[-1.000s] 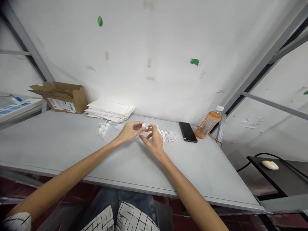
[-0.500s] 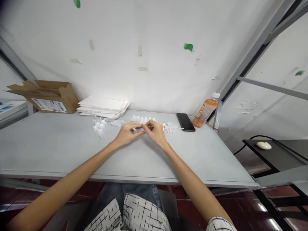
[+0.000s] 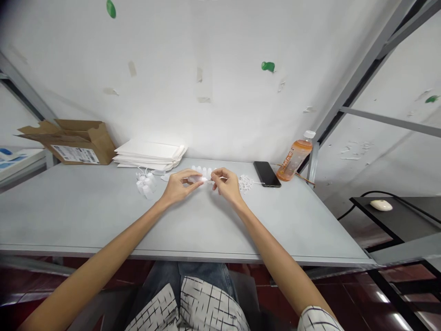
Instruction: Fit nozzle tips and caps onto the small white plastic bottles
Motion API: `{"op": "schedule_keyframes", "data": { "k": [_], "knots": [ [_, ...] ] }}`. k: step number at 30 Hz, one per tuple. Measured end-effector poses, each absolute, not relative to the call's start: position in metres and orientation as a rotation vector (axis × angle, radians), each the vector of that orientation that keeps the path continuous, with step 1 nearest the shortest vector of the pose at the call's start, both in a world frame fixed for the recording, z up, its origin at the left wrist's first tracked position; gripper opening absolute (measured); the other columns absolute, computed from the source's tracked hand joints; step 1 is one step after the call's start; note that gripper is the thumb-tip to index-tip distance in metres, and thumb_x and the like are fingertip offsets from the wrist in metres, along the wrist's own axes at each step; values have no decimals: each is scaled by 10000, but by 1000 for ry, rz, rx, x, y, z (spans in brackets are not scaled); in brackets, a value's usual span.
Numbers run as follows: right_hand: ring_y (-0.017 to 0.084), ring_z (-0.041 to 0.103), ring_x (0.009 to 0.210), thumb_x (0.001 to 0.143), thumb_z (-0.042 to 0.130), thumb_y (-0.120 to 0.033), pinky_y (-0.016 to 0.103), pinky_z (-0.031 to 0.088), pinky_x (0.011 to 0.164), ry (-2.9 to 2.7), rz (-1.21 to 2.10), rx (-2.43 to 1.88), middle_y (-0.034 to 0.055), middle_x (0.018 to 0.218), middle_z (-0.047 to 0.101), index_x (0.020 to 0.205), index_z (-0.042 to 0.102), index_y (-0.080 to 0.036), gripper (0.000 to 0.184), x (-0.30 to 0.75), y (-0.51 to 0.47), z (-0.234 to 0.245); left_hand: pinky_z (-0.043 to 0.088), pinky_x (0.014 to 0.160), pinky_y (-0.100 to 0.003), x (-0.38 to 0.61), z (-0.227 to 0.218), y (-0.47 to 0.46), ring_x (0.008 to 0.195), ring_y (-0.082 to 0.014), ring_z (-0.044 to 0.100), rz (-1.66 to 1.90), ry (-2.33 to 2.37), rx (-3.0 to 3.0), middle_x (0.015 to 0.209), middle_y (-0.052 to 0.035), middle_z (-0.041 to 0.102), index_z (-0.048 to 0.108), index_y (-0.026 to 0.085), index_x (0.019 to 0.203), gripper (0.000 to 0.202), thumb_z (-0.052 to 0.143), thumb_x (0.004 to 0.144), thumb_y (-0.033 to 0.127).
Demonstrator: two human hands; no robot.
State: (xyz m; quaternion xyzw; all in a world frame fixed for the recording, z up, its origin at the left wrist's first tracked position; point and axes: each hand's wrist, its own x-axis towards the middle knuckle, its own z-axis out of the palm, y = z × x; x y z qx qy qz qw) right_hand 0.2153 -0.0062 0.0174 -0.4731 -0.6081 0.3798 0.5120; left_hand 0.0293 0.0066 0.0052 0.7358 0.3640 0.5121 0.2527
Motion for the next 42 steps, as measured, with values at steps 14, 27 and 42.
{"op": "schedule_keyframes", "data": {
  "k": [14, 27, 42],
  "knots": [
    [116, 455, 487, 849, 517, -694, 260, 336, 505, -1673, 709, -1287, -3, 523, 530, 583, 537, -191, 569, 206, -15, 12, 577, 653, -282, 33, 3, 5, 857, -202, 688, 1404, 949, 2059, 956, -94, 742, 747, 172, 929, 212, 708, 782, 319],
    [85, 404, 344, 735, 657, -737, 236, 298, 362, -1487, 1097, -1125, -44, 463, 466, 606, 503, -203, 570, 203, -18, 13, 491, 517, -263, 30, 4, 6, 526, -118, 590, 1275, 983, 2002, 880, -82, 755, 789, 182, 879, 300, 746, 772, 459],
    [123, 606, 433, 668, 741, -694, 249, 498, 398, -1406, 1273, -1029, -38, 661, 534, 761, 563, -171, 561, 203, -17, 15, 416, 438, -232, 31, 16, -2, 379, -98, 493, 1071, 1010, 1752, 471, 27, 541, 749, 134, 797, 387, 675, 807, 514]
  ]
}}
